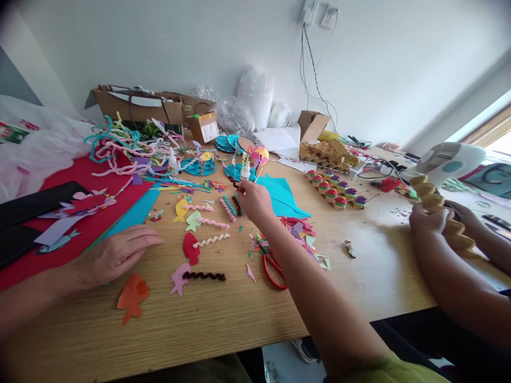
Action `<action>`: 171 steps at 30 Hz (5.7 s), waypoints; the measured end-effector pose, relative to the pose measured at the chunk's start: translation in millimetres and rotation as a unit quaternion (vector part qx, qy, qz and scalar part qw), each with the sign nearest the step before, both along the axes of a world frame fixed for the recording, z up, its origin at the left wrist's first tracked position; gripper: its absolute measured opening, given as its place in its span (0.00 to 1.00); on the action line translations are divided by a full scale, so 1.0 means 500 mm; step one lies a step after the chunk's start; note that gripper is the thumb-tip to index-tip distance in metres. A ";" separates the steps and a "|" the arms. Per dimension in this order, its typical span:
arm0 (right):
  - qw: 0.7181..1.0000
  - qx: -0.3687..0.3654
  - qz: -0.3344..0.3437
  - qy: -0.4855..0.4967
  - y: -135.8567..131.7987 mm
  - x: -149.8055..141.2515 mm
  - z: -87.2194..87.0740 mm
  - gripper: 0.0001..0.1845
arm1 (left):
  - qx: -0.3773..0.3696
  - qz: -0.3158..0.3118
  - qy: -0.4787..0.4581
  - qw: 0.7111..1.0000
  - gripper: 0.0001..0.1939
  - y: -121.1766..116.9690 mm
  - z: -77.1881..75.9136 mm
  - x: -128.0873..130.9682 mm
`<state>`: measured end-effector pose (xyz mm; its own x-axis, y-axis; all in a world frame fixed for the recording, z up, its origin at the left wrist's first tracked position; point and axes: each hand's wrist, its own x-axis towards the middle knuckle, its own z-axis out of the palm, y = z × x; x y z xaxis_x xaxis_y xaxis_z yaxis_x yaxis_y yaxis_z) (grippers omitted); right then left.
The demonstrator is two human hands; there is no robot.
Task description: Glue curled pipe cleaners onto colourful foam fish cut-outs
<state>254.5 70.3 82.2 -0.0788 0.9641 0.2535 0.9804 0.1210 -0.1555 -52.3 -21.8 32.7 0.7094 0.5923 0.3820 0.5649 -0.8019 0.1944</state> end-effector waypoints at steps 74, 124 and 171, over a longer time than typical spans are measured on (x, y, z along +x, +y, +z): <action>0.953 -0.064 0.233 0.185 -0.373 -0.233 -0.100 0.03 | -0.219 0.046 -0.124 0.967 0.08 -0.153 0.012 0.008; 0.966 -0.081 0.245 0.027 -0.355 -0.252 -0.120 0.09 | 0.024 -0.053 0.046 0.997 0.20 -0.155 -0.022 -0.040; 0.964 -0.041 0.255 0.057 -0.364 -0.245 -0.138 0.07 | -0.092 -0.050 0.002 0.994 0.19 -0.145 -0.018 -0.046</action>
<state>131.8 -111.6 13.3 -0.5247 0.8245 0.2121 0.7725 0.5658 -0.2883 -75.1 -94.2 23.8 0.7702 0.5777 0.2701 0.4845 -0.8055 0.3413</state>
